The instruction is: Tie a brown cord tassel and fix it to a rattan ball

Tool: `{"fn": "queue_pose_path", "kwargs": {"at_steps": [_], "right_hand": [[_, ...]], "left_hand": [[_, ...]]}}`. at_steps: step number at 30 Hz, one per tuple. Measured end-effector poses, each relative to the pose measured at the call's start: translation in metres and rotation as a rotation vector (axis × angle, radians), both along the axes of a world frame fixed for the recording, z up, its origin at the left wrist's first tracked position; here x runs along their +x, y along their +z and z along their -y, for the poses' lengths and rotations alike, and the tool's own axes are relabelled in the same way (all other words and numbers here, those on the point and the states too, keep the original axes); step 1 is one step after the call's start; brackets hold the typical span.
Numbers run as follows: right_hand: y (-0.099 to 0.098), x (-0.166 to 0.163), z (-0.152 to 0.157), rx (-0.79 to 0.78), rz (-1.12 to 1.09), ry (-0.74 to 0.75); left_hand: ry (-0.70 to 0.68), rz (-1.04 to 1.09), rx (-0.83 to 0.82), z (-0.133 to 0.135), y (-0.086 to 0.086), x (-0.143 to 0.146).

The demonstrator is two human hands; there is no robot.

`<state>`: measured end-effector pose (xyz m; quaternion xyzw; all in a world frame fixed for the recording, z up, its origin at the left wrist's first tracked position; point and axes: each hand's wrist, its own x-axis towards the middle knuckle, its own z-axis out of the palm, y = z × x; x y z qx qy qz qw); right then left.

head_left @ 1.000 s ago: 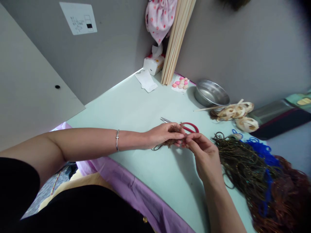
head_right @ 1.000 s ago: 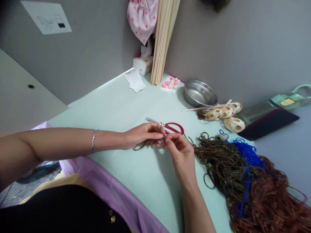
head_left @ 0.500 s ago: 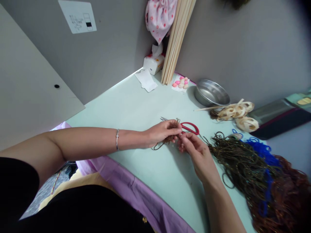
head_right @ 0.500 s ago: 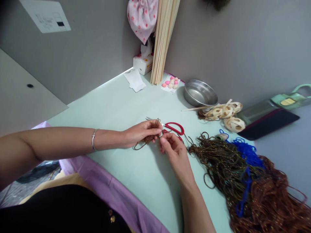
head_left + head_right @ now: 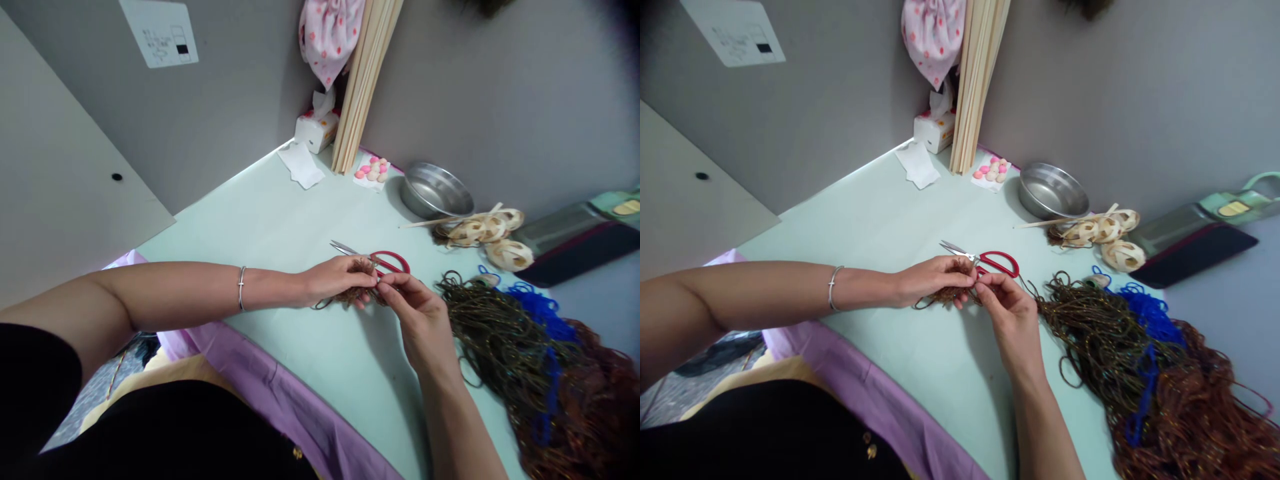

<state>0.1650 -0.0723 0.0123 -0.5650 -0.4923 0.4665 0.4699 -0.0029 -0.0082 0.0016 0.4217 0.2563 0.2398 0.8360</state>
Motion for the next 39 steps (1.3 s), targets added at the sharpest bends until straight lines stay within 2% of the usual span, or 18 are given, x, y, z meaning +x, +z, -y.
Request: {"fn": "queue_pose_path", "kwargs": {"at_steps": [5, 13, 22, 25, 30, 36, 39], "right_hand": [[0.0005, -0.0035, 0.0002, 0.008, 0.010, -0.018], [-0.0076, -0.0003, -0.0008, -0.066, -0.059, 0.001], [0.0000, -0.0084, -0.0010, -0.094, -0.097, 0.088], [-0.0018, -0.0064, -0.0027, -0.072, -0.114, 0.039], [-0.0039, -0.0034, -0.0053, -0.015, -0.135, -0.132], [-0.0022, -0.0048, -0.0011, 0.061, 0.026, 0.004], [-0.0054, -0.0019, -0.0007, 0.054, 0.021, -0.038]], "left_hand": [[0.006, 0.001, 0.022, -0.0006, 0.0012, -0.0004], [0.052, 0.092, -0.064, -0.0040, -0.0029, 0.0015], [0.072, 0.268, -0.021, -0.0037, -0.0019, 0.0002], [0.100, 0.229, 0.003, -0.0035, -0.0012, 0.0001], [0.121, 0.050, -0.044, -0.0020, -0.0012, 0.0020], [0.036, -0.003, 0.015, 0.0009, 0.0035, 0.0007], [0.035, 0.000, -0.014, -0.0005, 0.0028, 0.0001]]}}
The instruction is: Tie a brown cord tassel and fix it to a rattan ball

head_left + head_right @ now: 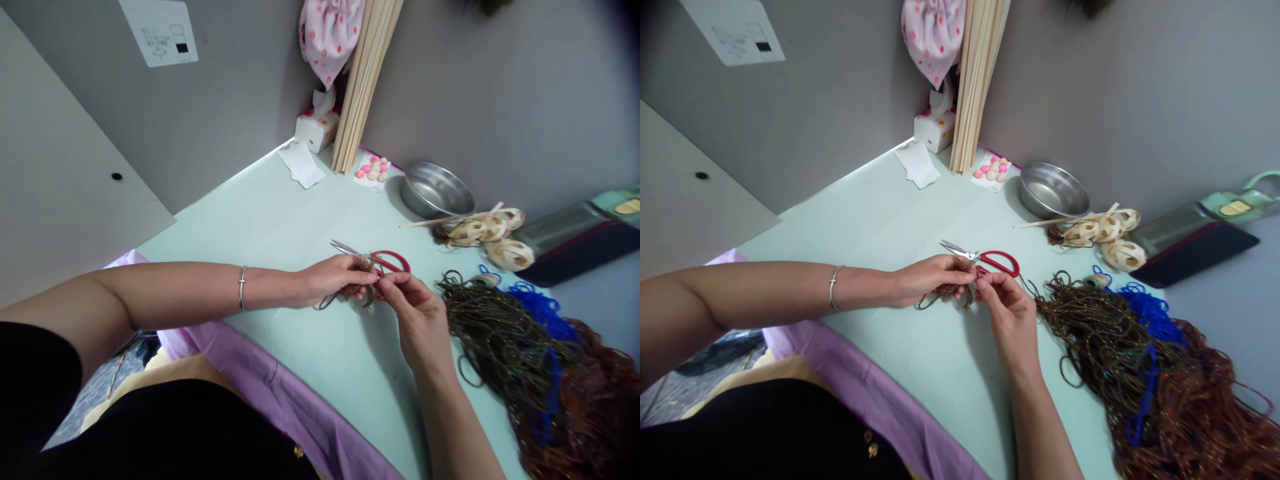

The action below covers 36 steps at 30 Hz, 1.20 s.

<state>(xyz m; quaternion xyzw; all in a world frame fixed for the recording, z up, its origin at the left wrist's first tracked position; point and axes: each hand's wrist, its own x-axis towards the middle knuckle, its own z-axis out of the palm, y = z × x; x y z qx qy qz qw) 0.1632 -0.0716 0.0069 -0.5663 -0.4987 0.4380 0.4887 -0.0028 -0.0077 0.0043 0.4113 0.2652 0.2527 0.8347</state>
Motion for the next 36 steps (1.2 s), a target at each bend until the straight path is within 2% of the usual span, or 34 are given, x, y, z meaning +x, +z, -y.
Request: {"fn": "queue_pose_path", "kwargs": {"at_steps": [5, 11, 18, 23, 29, 36], "right_hand": [[-0.0020, 0.0016, -0.0011, 0.001, -0.070, -0.068], [-0.0012, 0.0003, -0.0007, -0.009, 0.018, 0.060], [0.0016, -0.0027, 0.0001, 0.077, -0.013, -0.033], [0.0044, -0.0050, 0.0012, 0.078, -0.010, -0.060], [0.0010, -0.0043, -0.0004, 0.011, -0.012, -0.028], [0.0040, -0.0061, -0.0011, -0.108, -0.122, 0.028]], "left_hand": [[0.001, 0.022, -0.014, -0.0012, -0.0019, -0.0001], [-0.056, -0.001, 0.044, -0.0001, -0.0007, 0.0005], [-0.027, -0.012, -0.027, -0.0005, 0.0004, 0.0026], [-0.049, -0.046, -0.016, 0.0009, 0.0037, 0.0016], [-0.037, 0.078, 0.004, 0.0006, -0.0019, -0.0001], [0.005, 0.242, 0.058, -0.0006, -0.0031, 0.0002]]}}
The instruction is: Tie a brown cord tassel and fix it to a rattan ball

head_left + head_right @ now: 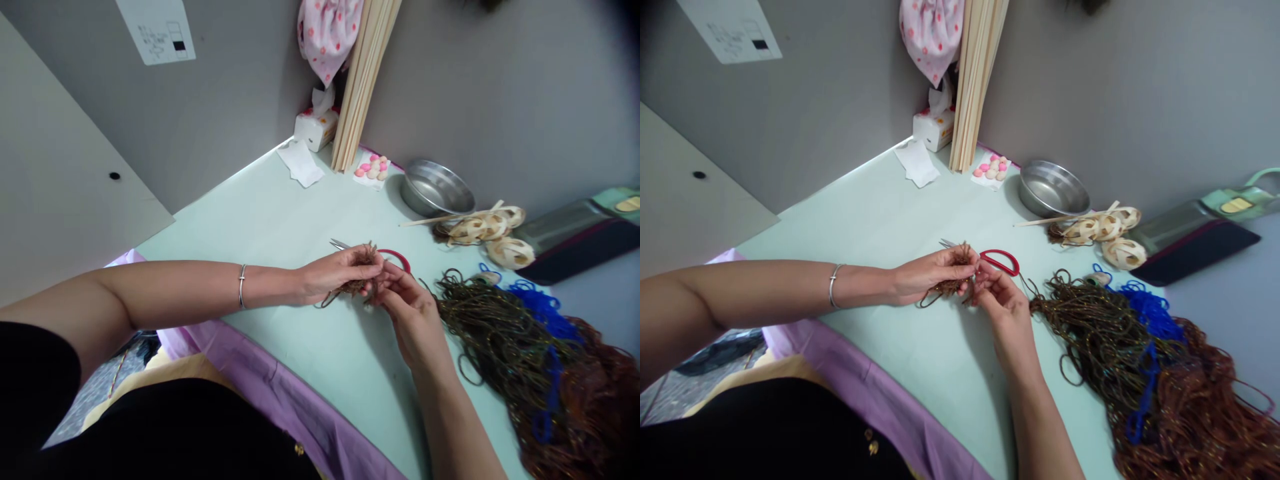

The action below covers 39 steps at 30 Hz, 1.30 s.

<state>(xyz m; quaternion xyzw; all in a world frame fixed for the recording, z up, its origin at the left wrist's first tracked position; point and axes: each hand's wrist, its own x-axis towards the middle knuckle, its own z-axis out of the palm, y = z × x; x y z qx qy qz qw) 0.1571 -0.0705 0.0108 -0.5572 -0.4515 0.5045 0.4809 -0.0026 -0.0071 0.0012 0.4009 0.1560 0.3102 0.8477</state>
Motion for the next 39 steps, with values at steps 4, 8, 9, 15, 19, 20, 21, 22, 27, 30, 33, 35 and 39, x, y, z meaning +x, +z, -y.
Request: {"fn": "queue_pose_path", "kwargs": {"at_steps": [4, 8, 9, 15, 19, 20, 21, 22, 27, 30, 33, 35, 39], "right_hand": [[-0.0018, 0.0036, -0.0025, 0.041, -0.045, -0.124], [-0.0011, 0.0049, -0.0033, 0.083, -0.075, -0.158], [-0.0003, 0.0047, -0.0031, 0.087, -0.079, -0.163], [0.0027, 0.0053, -0.0023, 0.062, -0.092, -0.176], [0.0022, 0.0051, -0.0020, 0.033, -0.042, -0.106], [0.0018, 0.0049, -0.0017, 0.042, -0.015, -0.079], [0.0014, 0.0048, -0.0013, 0.053, 0.012, -0.055], [0.0008, 0.0048, -0.0010, 0.061, 0.034, -0.038], [-0.0027, 0.0078, -0.0004, 0.065, 0.060, -0.063], [-0.0029, 0.0085, -0.0006, 0.068, 0.070, -0.068], [-0.0007, 0.0064, -0.0002, 0.078, 0.098, -0.047], [0.0006, 0.0047, 0.0002, 0.085, 0.112, -0.027], [-0.0003, 0.0038, 0.0005, 0.078, 0.115, -0.003]], "left_hand": [[0.080, -0.109, -0.034, -0.0001, -0.0011, 0.0000], [-0.003, -0.204, -0.061, 0.0019, 0.0025, 0.0002], [-0.026, -0.206, -0.060, 0.0024, 0.0035, 0.0004], [-0.042, -0.216, -0.079, 0.0022, 0.0045, 0.0013], [-0.045, -0.234, -0.069, 0.0020, 0.0042, 0.0015], [-0.051, -0.234, -0.063, 0.0021, 0.0044, 0.0016], [-0.055, -0.235, -0.057, 0.0023, 0.0045, 0.0017], [-0.054, -0.235, -0.054, 0.0024, 0.0048, 0.0017], [-0.013, -0.266, -0.057, 0.0024, 0.0066, 0.0015], [-0.026, -0.282, -0.041, 0.0022, 0.0069, 0.0010], [-0.019, -0.280, -0.017, 0.0023, 0.0061, 0.0003], [-0.005, -0.267, -0.018, 0.0022, 0.0052, -0.0001], [0.002, -0.228, -0.051, 0.0005, 0.0023, -0.0002]]}}
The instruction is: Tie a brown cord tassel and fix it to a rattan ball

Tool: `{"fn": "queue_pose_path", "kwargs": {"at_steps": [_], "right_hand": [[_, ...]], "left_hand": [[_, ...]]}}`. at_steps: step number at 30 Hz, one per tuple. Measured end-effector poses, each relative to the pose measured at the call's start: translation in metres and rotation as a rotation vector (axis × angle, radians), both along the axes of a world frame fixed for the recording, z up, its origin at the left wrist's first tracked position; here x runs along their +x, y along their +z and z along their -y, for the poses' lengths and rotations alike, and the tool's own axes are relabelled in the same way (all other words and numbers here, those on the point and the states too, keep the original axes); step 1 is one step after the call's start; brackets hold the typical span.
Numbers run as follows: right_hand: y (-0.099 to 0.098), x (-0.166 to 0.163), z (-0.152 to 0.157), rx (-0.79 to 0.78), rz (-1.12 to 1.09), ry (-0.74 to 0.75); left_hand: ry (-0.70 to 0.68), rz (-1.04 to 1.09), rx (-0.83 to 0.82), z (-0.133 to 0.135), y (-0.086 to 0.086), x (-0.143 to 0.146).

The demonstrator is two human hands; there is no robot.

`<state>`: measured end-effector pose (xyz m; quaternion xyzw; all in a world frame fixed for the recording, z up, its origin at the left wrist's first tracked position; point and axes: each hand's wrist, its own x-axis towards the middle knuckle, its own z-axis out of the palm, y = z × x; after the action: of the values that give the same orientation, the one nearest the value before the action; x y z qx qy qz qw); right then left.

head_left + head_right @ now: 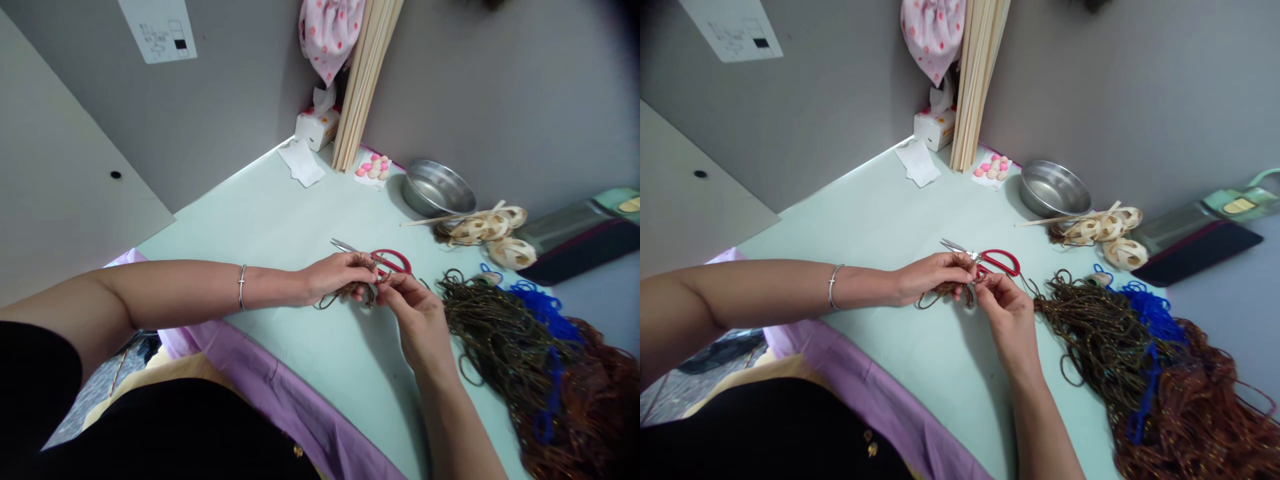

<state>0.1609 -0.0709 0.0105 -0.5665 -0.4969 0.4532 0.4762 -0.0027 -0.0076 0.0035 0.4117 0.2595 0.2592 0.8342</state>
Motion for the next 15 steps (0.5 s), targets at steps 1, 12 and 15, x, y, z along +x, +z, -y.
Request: {"fn": "queue_pose_path", "kwargs": {"at_steps": [1, 12, 15], "right_hand": [[-0.0009, 0.0004, 0.0000, -0.005, -0.004, -0.001], [-0.0025, 0.0007, 0.0001, -0.028, -0.036, -0.001], [-0.0026, 0.0000, -0.0001, -0.046, -0.041, 0.004]], "left_hand": [[0.005, 0.012, -0.012, -0.0006, -0.0009, 0.0001], [-0.029, 0.027, 0.013, -0.0001, 0.0014, 0.0001], [-0.003, 0.018, -0.019, -0.0010, 0.0011, 0.0000]]}}
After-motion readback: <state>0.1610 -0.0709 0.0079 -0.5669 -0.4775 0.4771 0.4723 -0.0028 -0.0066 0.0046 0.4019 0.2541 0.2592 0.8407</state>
